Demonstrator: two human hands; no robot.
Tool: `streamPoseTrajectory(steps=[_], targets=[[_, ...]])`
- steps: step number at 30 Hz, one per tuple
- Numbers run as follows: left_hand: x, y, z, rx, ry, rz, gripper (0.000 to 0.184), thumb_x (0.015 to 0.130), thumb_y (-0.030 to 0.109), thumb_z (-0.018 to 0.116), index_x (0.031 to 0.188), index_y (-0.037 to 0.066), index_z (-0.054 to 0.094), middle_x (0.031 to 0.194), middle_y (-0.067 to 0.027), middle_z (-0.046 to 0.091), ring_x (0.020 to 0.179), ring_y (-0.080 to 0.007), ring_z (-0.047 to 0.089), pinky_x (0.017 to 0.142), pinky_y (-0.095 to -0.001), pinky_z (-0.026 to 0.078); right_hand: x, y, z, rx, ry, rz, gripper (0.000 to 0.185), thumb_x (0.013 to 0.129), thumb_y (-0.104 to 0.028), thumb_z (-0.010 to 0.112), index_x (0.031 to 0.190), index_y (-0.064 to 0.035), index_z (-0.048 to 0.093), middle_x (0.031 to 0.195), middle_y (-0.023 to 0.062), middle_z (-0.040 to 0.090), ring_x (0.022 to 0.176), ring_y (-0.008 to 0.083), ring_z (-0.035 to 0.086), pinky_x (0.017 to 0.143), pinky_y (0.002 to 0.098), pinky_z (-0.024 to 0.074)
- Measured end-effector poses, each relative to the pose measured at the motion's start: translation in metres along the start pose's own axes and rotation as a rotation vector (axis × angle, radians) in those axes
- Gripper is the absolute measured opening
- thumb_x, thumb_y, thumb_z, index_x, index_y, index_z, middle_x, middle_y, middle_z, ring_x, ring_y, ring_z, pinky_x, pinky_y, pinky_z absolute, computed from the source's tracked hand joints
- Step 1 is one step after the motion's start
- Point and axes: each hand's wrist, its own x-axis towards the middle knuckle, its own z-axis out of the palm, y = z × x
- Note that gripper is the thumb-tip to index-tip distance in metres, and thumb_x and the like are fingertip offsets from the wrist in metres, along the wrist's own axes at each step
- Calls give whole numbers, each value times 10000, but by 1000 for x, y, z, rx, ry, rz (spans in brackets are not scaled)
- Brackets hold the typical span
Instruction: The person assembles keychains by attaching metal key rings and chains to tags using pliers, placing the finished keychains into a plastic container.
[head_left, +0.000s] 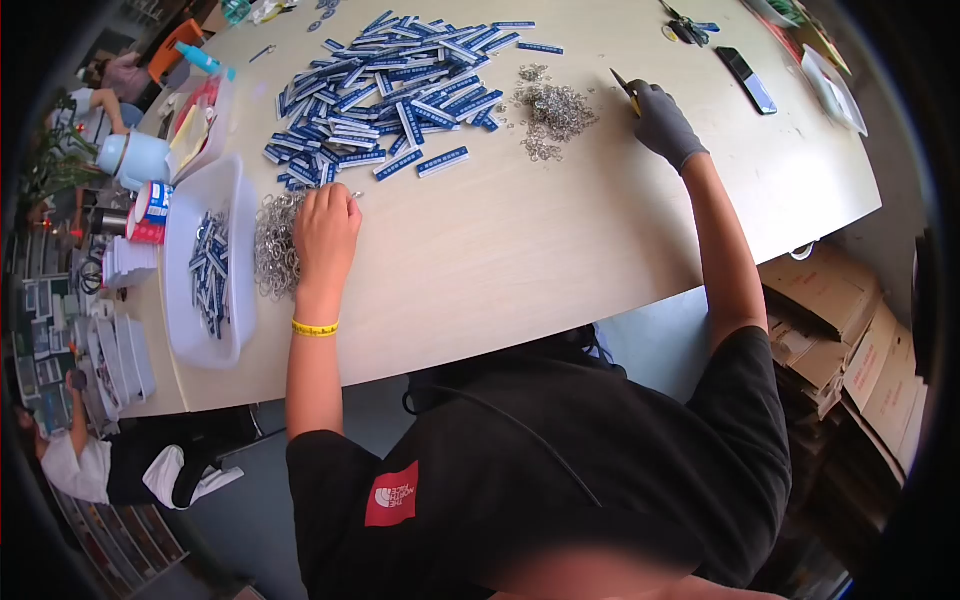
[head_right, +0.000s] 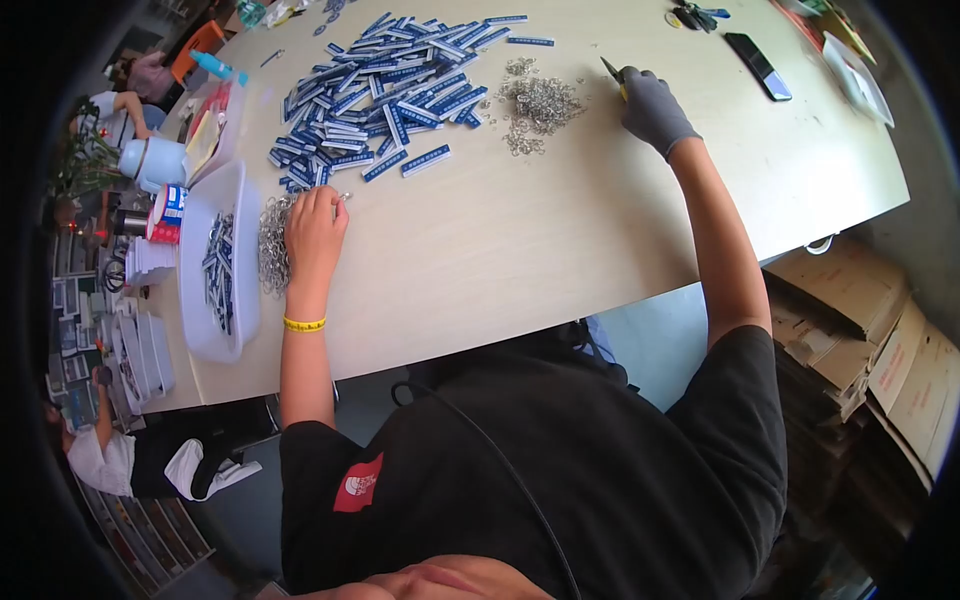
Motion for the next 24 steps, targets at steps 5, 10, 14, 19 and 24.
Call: streamPoseTrajectory(steps=[5,10,14,19,24], targets=[[-15,18,2,-447,28,-161,139,847,38,668,925,63,556,852,-93,649,772,-257,654,673,-377,511,35,-55,-7,148,130,-438,386,774,5,579,1153,-66,565,1139,218,590,1065,422,568,935,478,471],[-21,37,11,-605,119,-205,175,863,13,671,1013,43,588,876,-100,671,757,-239,676,677,-355,536,84,-114,21,47,-90,-576,386,806,-122,623,1183,-58,567,1150,221,630,1104,405,587,957,456,470],[-24,32,16,-696,213,-118,156,851,12,697,994,34,637,904,-106,682,757,-233,687,668,-338,550,109,-117,38,-11,-188,-692,368,813,-124,613,1171,-50,569,1073,224,653,1053,413,607,929,468,479],[-26,21,19,-1608,171,-458,87,942,25,637,1015,-6,601,1028,-128,709,885,-174,700,809,-303,583,72,-111,19,-28,-220,-651,338,813,-128,623,1145,-91,564,1099,208,633,1092,392,580,934,454,462],[-27,17,4,-2056,83,-587,103,985,103,596,1052,25,595,1048,-156,701,932,-206,701,867,-337,589,14,-136,-8,294,-157,-575,361,897,-124,636,1233,-86,510,1191,151,601,1141,321,587,945,401,476]])
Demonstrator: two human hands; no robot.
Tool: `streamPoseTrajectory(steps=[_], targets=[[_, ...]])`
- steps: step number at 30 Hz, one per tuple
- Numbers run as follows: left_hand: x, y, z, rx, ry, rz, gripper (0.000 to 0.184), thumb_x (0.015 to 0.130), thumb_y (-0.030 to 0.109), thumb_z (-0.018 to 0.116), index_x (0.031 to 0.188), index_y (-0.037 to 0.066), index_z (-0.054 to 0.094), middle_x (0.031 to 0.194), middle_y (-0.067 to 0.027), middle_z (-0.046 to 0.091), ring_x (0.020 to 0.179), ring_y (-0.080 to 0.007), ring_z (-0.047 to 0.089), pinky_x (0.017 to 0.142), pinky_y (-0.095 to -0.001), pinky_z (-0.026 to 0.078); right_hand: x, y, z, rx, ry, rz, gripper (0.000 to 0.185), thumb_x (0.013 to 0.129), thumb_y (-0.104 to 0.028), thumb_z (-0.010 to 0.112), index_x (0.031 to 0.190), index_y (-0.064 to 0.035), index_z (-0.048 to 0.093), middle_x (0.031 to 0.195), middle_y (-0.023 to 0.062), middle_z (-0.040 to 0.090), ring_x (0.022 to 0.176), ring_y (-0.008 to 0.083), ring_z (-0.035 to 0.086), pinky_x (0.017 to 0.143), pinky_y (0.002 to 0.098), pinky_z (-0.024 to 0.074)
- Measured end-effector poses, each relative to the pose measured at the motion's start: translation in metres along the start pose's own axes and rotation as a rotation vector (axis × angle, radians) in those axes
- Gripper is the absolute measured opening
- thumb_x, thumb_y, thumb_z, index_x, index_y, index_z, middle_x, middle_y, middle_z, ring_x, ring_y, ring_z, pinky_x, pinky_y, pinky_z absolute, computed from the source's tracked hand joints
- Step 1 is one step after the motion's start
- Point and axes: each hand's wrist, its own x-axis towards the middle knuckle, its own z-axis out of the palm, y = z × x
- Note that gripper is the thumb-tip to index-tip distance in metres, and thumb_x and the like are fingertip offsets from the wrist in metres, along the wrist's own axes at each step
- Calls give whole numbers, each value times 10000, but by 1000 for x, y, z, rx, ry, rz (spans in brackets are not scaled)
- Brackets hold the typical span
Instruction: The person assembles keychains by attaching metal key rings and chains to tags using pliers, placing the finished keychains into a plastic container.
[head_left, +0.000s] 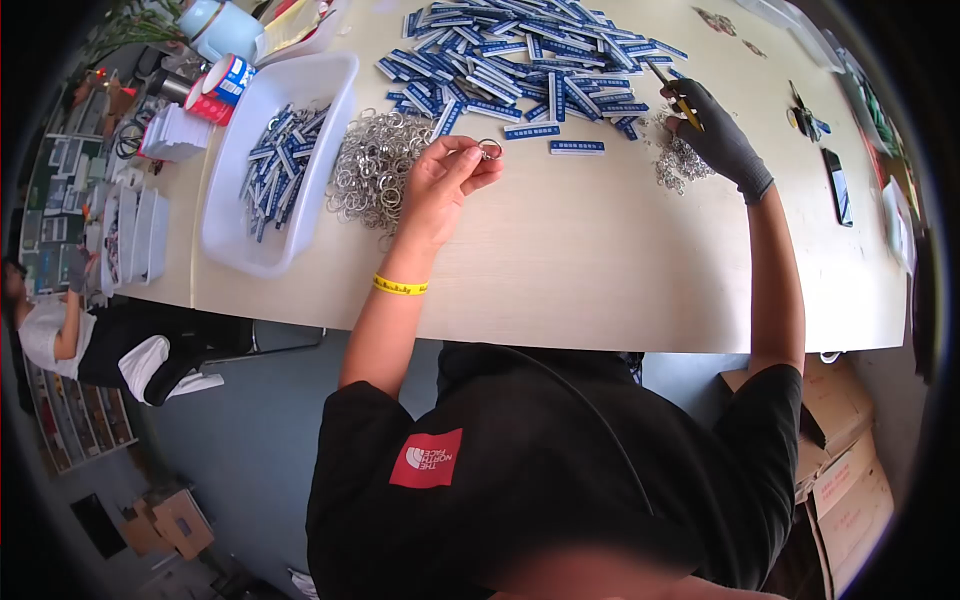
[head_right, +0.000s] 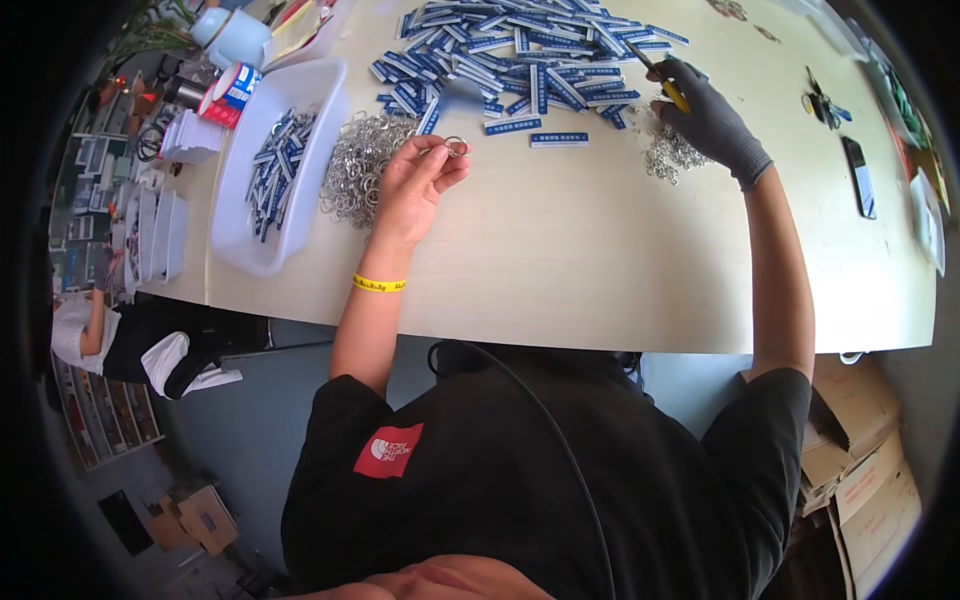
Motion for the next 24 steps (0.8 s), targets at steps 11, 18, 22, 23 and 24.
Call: streamPoseTrajectory(steps=[11,18,22,23,24], targets=[[-6,-4,4,-2,-106,-31,141,997,124,582,1106,35,590,1086,-122,686,995,-196,684,893,-317,575,8,-117,114,808,-95,-36,349,867,-139,752,1138,-61,545,1014,14,615,941,103,567,862,269,474],[-9,1,19,165,-11,-21,209,1022,178,541,1151,20,583,1081,-100,650,917,-188,685,816,-318,577,27,-126,93,238,-9,-279,237,877,-116,690,1068,-86,553,965,55,651,891,251,673,762,367,535],[-9,-4,13,255,-123,-146,263,1039,218,505,1192,12,566,1032,-102,628,781,-161,654,703,-302,558,33,-127,78,-51,55,-452,212,869,-143,691,1040,-119,567,898,67,656,874,300,657,734,405,538],[-11,-6,17,238,-142,-176,267,1040,221,503,1198,14,563,1024,-102,627,750,-153,640,674,-294,547,34,-130,76,-74,46,-471,209,870,-141,691,1037,-118,568,893,65,658,876,294,659,734,404,538],[-13,-6,19,224,-162,-207,271,1042,224,500,1205,16,560,1016,-101,625,719,-145,627,645,-287,535,33,-131,76,-44,41,-456,202,871,-140,689,1032,-116,568,899,63,661,875,293,662,736,401,540]])
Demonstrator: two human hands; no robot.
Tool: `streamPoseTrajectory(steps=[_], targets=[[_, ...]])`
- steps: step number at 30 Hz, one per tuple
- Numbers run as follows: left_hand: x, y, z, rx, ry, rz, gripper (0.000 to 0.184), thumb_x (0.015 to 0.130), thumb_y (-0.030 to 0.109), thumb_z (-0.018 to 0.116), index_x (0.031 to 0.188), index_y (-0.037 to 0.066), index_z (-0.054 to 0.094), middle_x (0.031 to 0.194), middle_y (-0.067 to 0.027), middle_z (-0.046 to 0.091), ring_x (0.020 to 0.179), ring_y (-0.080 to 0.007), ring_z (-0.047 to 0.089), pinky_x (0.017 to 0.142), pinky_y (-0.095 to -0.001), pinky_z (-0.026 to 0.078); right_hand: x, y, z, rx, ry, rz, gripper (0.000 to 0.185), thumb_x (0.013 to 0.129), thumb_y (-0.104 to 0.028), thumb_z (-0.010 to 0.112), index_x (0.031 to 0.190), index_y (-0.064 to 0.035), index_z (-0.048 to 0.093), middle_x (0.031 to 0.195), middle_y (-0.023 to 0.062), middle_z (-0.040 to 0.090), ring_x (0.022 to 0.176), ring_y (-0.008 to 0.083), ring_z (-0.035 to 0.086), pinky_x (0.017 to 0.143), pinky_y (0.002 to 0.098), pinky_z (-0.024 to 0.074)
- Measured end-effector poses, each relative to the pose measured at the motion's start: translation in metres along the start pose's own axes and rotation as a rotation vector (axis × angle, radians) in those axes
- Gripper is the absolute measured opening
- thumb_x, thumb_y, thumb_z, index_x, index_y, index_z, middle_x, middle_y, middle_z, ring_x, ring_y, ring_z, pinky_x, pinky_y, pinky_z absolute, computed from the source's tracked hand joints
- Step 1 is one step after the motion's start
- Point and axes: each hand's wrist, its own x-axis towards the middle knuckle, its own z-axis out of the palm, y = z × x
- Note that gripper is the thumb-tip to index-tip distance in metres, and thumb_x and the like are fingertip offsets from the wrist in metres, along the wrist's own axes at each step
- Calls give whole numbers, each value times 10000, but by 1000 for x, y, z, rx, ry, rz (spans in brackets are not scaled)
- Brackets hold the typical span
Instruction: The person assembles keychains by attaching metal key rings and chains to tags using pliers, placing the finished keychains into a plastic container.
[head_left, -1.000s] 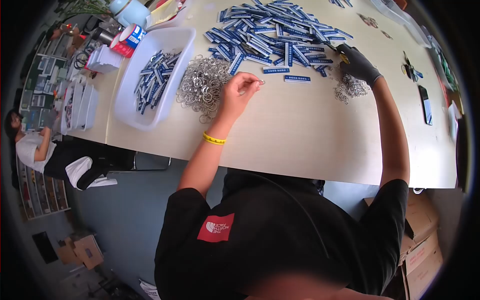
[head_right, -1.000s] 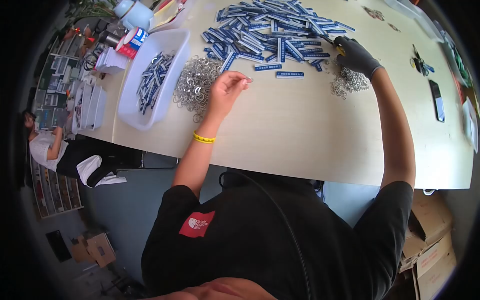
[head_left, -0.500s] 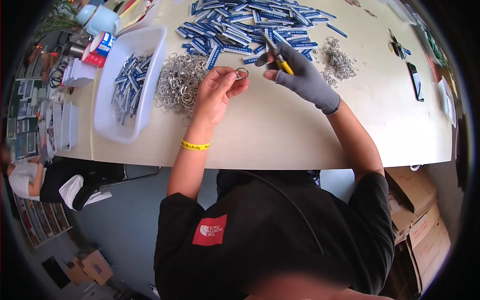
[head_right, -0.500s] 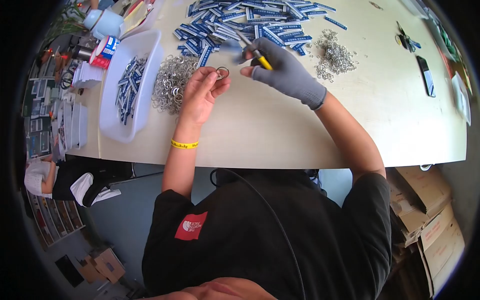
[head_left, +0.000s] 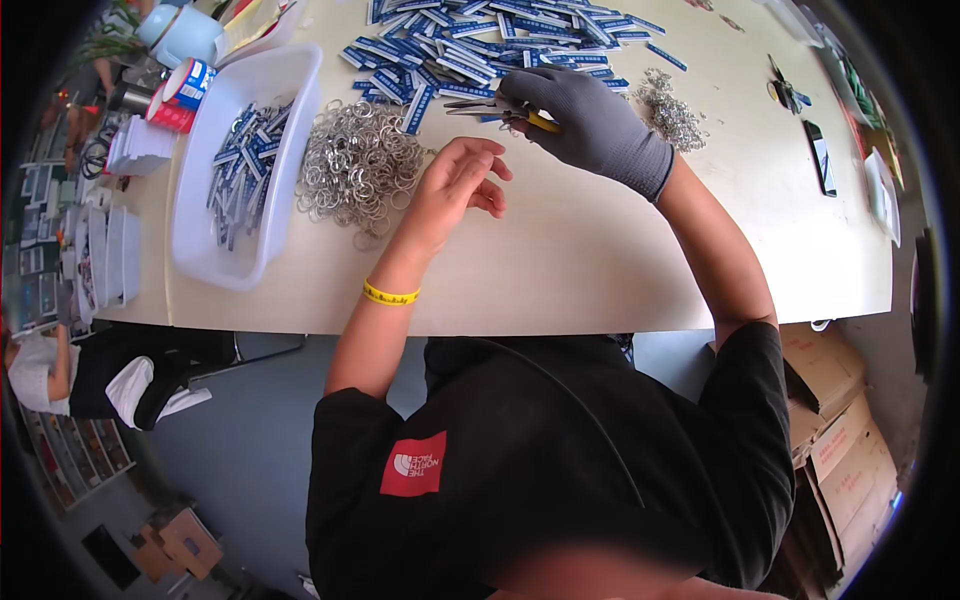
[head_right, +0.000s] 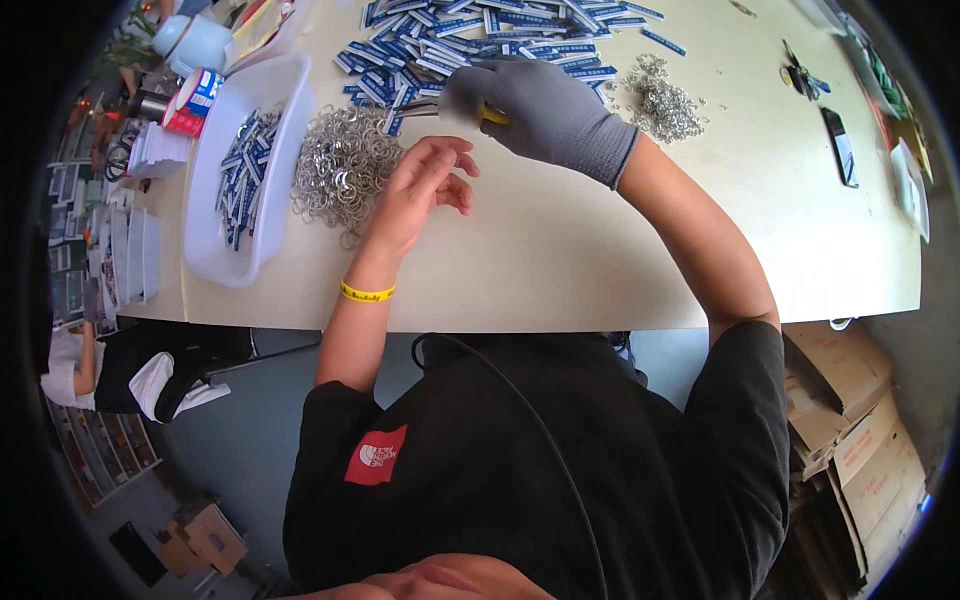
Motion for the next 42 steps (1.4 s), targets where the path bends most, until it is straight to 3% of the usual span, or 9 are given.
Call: streamPoseTrajectory(steps=[3,15,18,21,24,27,30,34,42], targets=[[1,3,-3,-297,-145,-130,258,1037,220,512,1209,32,561,1006,-100,625,709,-132,601,625,-267,506,1,-2,0,101,-25,53,194,873,-136,689,1023,-106,571,921,62,672,872,292,672,743,387,545],[0,-1,-1,-300,-85,-10,264,1023,224,545,1200,34,599,988,-75,645,732,-101,595,609,-224,482,-2,-11,-1,352,-59,165,230,877,-90,685,1081,-70,581,963,54,691,895,201,701,776,321,555],[-1,7,2,-378,-99,-106,318,1043,272,501,1206,22,612,1008,-102,668,739,-117,612,601,-227,491,-3,-11,-1,376,-33,194,225,872,-95,687,1068,-70,579,963,55,687,896,203,700,774,326,553],[3,-1,-5,-512,-287,-259,377,1059,306,450,1221,7,613,1038,-121,686,801,-152,652,634,-236,526,-4,-13,5,333,34,170,241,843,-114,703,1048,-82,580,925,70,671,879,242,687,748,361,544],[7,-6,-1,-625,-255,-227,356,1047,305,472,1241,36,602,1088,-124,685,918,-197,681,743,-295,578,-10,-17,10,101,73,30,297,771,-142,729,1029,-106,586,858,100,630,866,335,640,727,447,519],[7,-48,-24,-590,-51,-174,321,1047,287,481,1201,45,625,1094,-109,686,952,-203,675,784,-310,572,-25,-37,17,-125,-68,-42,254,782,-156,686,1016,-110,597,968,90,644,914,315,622,764,421,523],[3,-37,-10,-492,108,-120,280,1032,267,525,1164,48,640,1090,-90,688,965,-191,669,821,-322,562,-43,-47,25,-136,-121,28,261,799,-150,652,1051,-110,597,1017,76,637,937,294,616,781,416,525],[8,-33,-6,-515,57,-156,239,1021,232,550,1136,44,643,1090,-75,686,999,-168,654,848,-332,552,-60,-44,30,-143,-240,132,277,805,-149,660,1075,-120,600,1114,87,633,971,304,614,789,424,524],[5,-19,9,-351,66,-127,182,1026,185,515,1068,32,606,1006,-92,667,961,-191,648,911,-370,537,-95,-5,-7,154,65,235,218,854,-125,686,1054,-77,615,1038,111,630,959,334,626,825,414,520]])
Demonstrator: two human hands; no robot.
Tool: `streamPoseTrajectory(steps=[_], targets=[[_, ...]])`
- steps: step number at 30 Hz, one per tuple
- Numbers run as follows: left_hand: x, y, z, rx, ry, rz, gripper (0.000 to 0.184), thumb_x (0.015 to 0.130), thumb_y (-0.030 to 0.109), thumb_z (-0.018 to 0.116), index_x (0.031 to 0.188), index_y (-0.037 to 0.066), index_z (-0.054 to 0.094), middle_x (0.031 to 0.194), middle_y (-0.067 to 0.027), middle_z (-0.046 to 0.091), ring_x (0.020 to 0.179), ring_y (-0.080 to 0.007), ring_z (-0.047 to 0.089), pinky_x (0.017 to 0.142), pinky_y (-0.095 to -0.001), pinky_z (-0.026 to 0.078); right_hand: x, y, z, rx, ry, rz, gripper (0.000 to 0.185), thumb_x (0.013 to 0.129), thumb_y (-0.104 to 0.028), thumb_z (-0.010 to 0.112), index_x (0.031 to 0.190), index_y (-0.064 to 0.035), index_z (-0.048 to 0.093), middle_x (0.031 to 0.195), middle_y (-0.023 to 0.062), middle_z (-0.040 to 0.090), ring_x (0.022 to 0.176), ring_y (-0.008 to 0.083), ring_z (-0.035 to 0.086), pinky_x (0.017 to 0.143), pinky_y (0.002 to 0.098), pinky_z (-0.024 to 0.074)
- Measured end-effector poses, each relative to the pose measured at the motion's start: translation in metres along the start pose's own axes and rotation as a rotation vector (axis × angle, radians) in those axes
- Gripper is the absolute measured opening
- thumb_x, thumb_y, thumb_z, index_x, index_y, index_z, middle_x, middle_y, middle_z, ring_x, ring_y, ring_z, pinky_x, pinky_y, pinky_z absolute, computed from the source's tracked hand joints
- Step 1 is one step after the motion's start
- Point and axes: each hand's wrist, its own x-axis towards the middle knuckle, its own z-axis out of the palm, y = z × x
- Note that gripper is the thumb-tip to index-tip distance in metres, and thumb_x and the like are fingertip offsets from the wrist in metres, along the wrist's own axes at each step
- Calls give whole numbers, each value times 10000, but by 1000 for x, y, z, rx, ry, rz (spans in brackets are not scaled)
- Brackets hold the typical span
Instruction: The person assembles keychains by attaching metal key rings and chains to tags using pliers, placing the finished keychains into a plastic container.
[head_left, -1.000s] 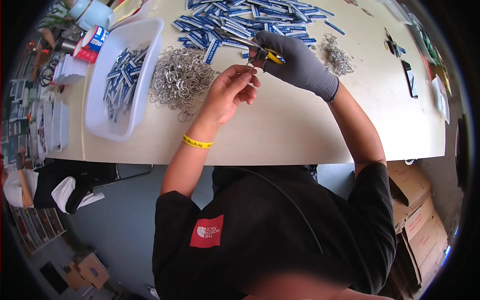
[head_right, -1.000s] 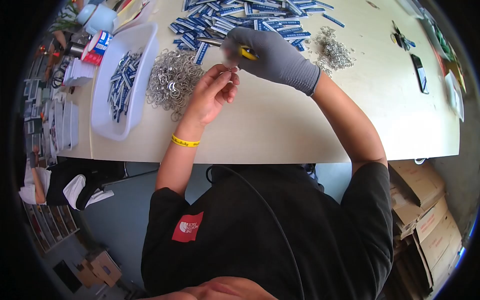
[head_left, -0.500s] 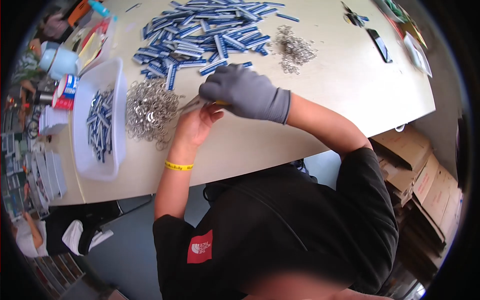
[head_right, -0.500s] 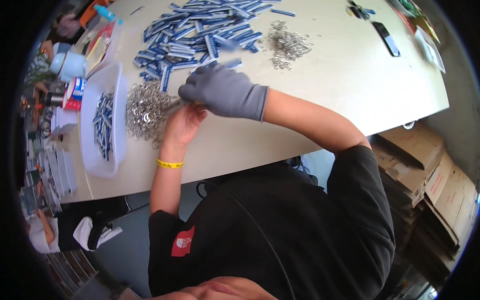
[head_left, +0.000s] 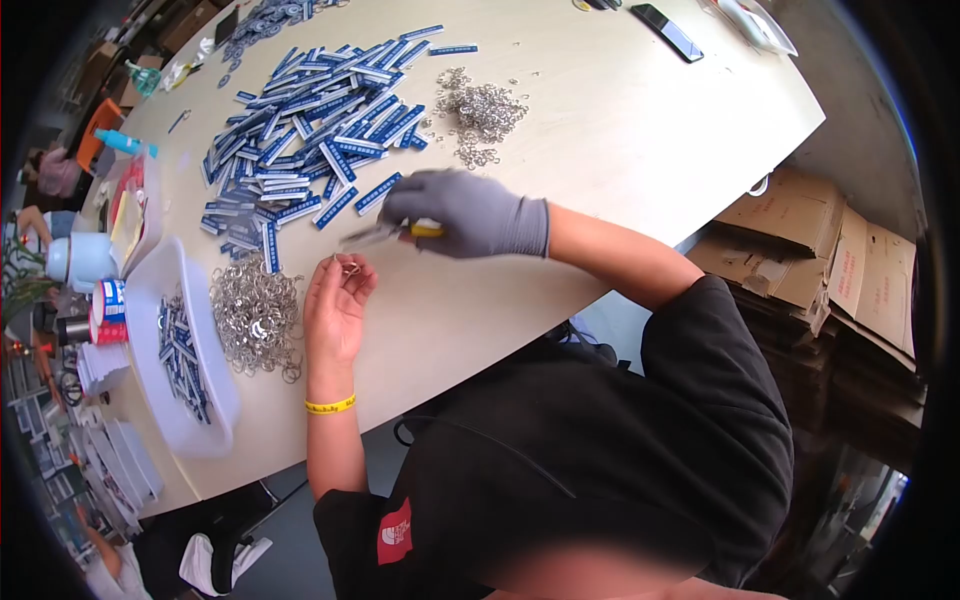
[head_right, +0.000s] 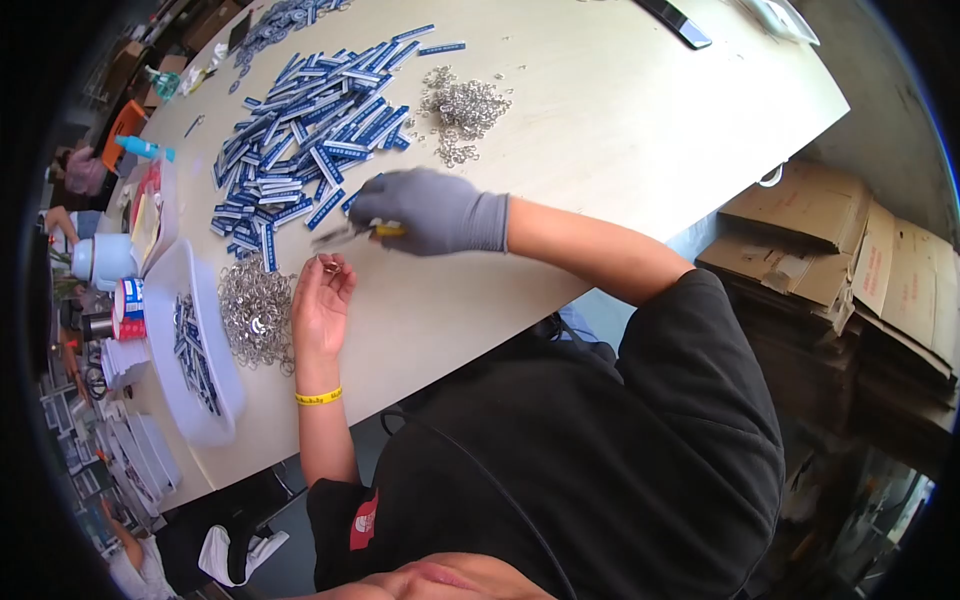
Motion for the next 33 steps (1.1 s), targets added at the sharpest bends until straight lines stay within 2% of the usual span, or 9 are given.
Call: streamPoseTrajectory(steps=[6,9,16,19,20,23,25,27,33], targets=[[2,-3,-2,192,-108,165,146,1015,163,479,967,47,554,856,-62,580,883,-193,596,931,-405,512,-18,183,-108,-101,492,381,185,935,-153,593,1102,-88,638,1129,60,716,1042,229,687,895,358,545],[6,-5,1,257,-138,218,147,1006,162,472,945,46,537,815,-56,538,847,-193,557,943,-415,487,-26,269,-138,1013,608,325,251,997,-133,516,1223,-25,543,1266,177,625,1168,285,615,1013,378,484],[7,-7,11,544,-132,476,152,995,105,456,937,6,555,852,-90,586,868,-189,562,944,-407,474,-9,243,-133,1045,547,569,225,1012,-176,499,1148,-5,554,1292,225,601,1186,294,607,961,375,524],[8,-6,10,501,-163,450,153,995,96,467,951,-8,571,869,-99,603,860,-181,571,937,-393,479,-10,209,-107,1320,394,472,153,1021,-173,477,1095,-55,543,1293,196,579,1239,312,563,1074,424,447],[8,-6,9,489,-155,416,153,995,95,470,957,-11,574,866,-98,603,853,-177,573,932,-391,482,-13,206,-103,1420,302,417,153,1027,-179,477,1111,-73,549,1226,136,588,1124,241,618,988,386,495],[7,-8,6,467,-142,356,156,999,96,478,976,-18,583,861,-94,605,836,-167,577,919,-385,491,6,191,-103,1090,241,395,189,1024,-181,490,1154,-60,555,1122,84,609,1016,175,633,918,335,511],[8,-9,6,479,-148,368,165,1005,102,478,985,-20,587,864,-90,611,832,-161,580,911,-382,497,39,173,-101,369,210,505,257,990,-240,566,1173,-76,640,983,38,647,914,134,626,826,306,501],[11,-8,8,491,-140,407,175,1013,113,475,984,-18,587,863,-85,615,835,-161,583,908,-378,500,64,185,-85,-152,191,384,270,961,-303,599,1128,-107,682,983,77,690,895,204,661,817,354,513],[12,-5,3,433,-133,413,197,1028,145,478,980,-11,589,865,-82,622,840,-159,590,894,-367,507,111,200,-62,-531,-24,477,301,912,-351,576,1100,-148,696,1014,141,708,955,345,672,863,438,529]])
